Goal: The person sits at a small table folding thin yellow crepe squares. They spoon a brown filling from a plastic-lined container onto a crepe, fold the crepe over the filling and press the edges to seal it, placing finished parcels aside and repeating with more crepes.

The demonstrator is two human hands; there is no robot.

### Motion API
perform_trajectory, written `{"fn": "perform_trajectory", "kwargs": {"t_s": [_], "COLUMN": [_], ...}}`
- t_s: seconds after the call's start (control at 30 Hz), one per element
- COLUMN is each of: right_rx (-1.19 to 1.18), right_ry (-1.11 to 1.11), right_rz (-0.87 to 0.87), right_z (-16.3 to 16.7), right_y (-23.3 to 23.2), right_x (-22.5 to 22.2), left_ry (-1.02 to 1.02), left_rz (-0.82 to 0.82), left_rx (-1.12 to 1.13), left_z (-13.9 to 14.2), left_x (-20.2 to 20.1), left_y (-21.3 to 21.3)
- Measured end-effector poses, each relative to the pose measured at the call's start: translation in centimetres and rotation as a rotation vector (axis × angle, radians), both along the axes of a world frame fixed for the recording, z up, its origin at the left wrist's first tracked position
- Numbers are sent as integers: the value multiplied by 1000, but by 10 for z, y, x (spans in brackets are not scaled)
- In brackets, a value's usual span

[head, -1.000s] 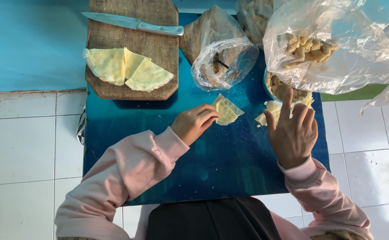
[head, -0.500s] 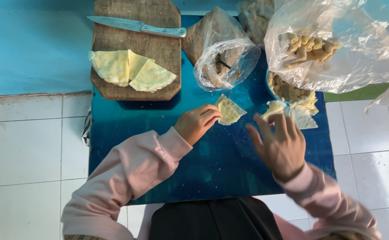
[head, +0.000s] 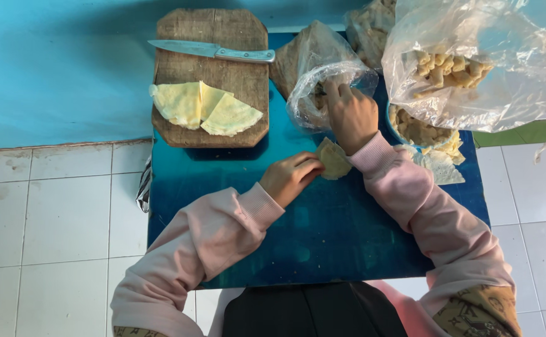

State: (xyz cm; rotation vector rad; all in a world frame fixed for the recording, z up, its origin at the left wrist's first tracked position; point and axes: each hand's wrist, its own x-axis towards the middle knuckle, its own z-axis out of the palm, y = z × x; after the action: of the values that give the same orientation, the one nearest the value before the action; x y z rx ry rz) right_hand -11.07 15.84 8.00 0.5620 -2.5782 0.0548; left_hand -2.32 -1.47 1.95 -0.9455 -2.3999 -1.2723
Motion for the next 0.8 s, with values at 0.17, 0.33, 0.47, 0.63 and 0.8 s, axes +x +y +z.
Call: {"fn": "perform_trajectory", "kwargs": {"t_s": [0.17,0.33,0.47,0.63,0.8], "right_rx": [101,-73,-341,-416,-500], "right_ry": [109,37,-100,-218,-217], "right_rz": [-66,-3,158,128,86], "right_z": [3,16,18,6,-9], "right_y": [-7,-19,-20,-1,23], "right_x": [-15,-34,-33,-11,-1], "left_ry": [-2,-14,-9,-29,-25], "left_rz": [1,-9,1,-8,-23], "left_rx": [-14,-18,-20,2,14], "left_z": [-2,-3,-1,2,4], "left_x": [-3,-3,-3,-1,-1], "left_y": [-1,0,-1,-2,-2]}}
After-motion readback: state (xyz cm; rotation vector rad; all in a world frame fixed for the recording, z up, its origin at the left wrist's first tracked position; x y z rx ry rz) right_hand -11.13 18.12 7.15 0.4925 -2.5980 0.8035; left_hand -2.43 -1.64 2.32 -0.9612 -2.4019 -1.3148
